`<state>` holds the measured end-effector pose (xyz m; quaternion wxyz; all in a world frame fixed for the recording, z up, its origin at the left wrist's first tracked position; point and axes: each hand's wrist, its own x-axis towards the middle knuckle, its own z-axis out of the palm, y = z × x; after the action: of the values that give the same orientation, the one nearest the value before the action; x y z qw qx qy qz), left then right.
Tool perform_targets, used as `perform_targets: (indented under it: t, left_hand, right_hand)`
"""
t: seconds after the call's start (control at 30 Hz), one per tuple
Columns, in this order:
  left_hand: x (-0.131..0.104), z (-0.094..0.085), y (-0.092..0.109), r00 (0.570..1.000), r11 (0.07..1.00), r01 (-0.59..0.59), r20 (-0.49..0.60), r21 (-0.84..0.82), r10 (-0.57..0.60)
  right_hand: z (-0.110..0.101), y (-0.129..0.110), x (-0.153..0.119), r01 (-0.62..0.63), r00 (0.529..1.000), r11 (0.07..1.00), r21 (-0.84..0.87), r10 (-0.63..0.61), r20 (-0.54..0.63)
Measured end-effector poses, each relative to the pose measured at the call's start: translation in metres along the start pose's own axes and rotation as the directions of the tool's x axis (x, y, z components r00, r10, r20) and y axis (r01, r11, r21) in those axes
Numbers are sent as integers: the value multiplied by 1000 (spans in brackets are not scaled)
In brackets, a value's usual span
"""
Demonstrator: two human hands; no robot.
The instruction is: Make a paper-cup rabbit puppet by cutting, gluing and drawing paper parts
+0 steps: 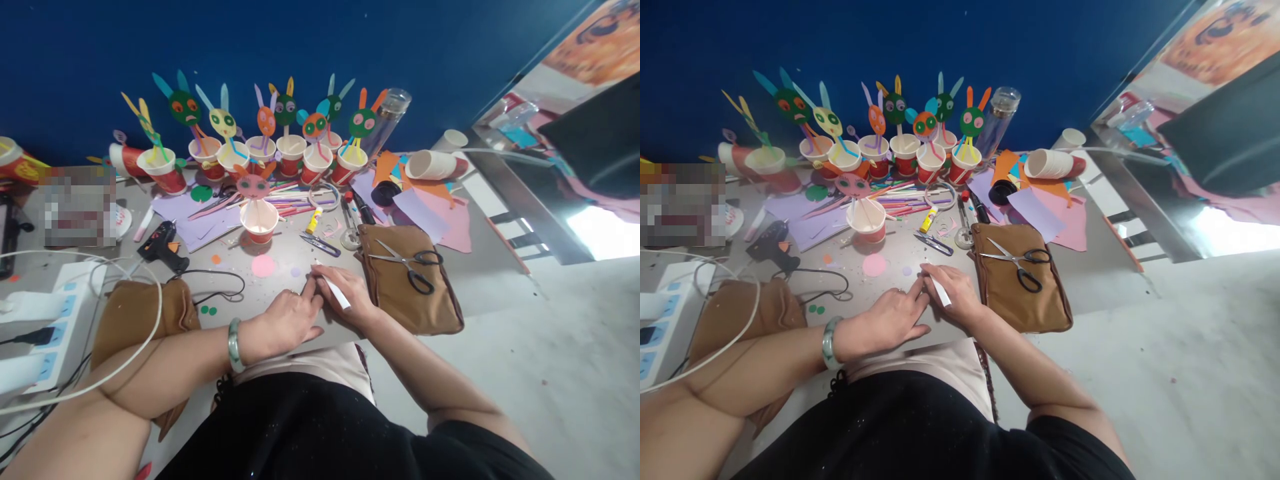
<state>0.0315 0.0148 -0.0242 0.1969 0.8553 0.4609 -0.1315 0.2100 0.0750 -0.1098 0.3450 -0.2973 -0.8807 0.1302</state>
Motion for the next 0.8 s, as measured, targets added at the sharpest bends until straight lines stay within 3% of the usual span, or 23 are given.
perform_targets:
  t: [0.17,0.5,0.8]
  left_hand:
    - [-1,0,0,1000,1000,0,5,14,0]
    - [5,25,-2,987,997,-25,-155,76,37]
    - [8,35,-3,972,995,-36,-229,93,57]
  right_hand:
    - [-1,0,0,-38,999,999,33,38,0]
    - [-2,0,-1,-126,992,990,58,124,39]
    - [0,0,-2,-181,983,979,96,178,40]
